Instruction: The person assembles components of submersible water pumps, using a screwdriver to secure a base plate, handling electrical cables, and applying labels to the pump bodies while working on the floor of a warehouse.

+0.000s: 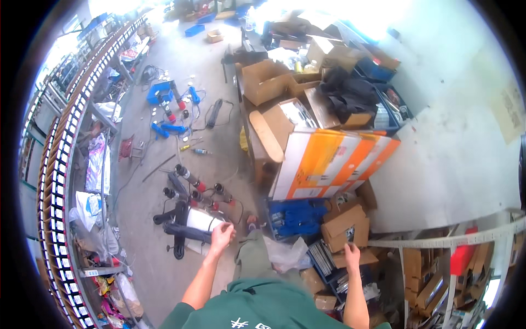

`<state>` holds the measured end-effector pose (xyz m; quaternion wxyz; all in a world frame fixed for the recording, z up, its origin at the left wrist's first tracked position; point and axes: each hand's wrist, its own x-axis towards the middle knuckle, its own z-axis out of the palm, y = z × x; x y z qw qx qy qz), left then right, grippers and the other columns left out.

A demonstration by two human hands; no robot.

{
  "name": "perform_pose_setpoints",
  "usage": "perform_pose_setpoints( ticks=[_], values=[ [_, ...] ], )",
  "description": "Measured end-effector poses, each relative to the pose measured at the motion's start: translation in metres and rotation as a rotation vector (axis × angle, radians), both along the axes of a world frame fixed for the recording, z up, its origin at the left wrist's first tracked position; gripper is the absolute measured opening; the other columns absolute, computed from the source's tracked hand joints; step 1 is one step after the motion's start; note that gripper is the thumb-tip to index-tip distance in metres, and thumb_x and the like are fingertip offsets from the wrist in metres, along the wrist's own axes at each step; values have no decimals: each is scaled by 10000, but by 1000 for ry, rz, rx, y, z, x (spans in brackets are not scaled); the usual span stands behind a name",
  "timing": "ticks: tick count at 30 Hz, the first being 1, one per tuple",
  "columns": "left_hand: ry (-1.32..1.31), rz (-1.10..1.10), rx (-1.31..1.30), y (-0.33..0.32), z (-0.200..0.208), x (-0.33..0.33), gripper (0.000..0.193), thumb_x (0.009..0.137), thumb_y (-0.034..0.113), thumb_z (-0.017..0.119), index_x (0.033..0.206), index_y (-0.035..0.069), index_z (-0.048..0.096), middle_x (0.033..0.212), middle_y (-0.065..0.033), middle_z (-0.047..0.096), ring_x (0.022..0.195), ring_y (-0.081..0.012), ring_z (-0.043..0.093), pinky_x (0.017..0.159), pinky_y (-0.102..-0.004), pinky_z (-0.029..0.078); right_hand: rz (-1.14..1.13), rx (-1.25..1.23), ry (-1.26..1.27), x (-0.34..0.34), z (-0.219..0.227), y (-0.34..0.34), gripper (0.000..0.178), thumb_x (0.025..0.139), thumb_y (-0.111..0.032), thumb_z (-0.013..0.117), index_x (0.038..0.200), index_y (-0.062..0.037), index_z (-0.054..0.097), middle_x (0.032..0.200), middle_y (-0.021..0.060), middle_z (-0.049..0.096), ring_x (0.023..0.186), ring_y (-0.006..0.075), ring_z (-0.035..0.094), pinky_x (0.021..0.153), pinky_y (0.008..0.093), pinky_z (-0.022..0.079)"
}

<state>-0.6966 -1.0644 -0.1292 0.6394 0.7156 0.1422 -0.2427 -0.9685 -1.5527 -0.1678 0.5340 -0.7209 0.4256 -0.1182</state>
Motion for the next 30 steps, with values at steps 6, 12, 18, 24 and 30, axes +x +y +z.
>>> perform_pose_setpoints(
  ticks=[6,12,18,24,30],
  values=[
    [-181,242,-236,-128,48,313,364,972,472,697,930,126,595,698,38,616,571,-76,572,512,-224,452,395,-204,-30,285,178,91,204,963,-152,695,1106,-7,702,952,115,733,861,187,691,778,328,557],
    [-224,355,180,-318,76,638,935,759,616,823,1175,-202,648,1166,-391,668,1186,-389,669,989,-434,527,919,-317,3,456,197,136,257,949,-209,712,1153,-58,671,995,131,674,884,310,690,773,365,565],
    [-22,125,-77,-347,-25,677,213,911,74,550,1028,-73,650,1024,-137,694,874,-245,717,647,-393,616,911,-394,27,574,220,111,238,936,-199,713,1130,-68,669,980,123,668,898,324,676,765,391,563],
    [-163,394,-555,-220,-18,581,128,925,35,661,999,-12,569,1018,-93,633,933,-157,617,836,-313,509,789,-420,-229,709,231,82,165,906,-98,722,1048,-32,668,904,148,660,846,337,660,747,412,541],
    [-272,309,-322,-77,142,494,281,872,-10,679,1091,-26,505,1125,-183,661,1023,-262,685,900,-389,576,965,-578,-423,756,281,103,145,894,-108,693,1028,-53,683,943,117,660,935,319,664,784,414,547]
  ],
)
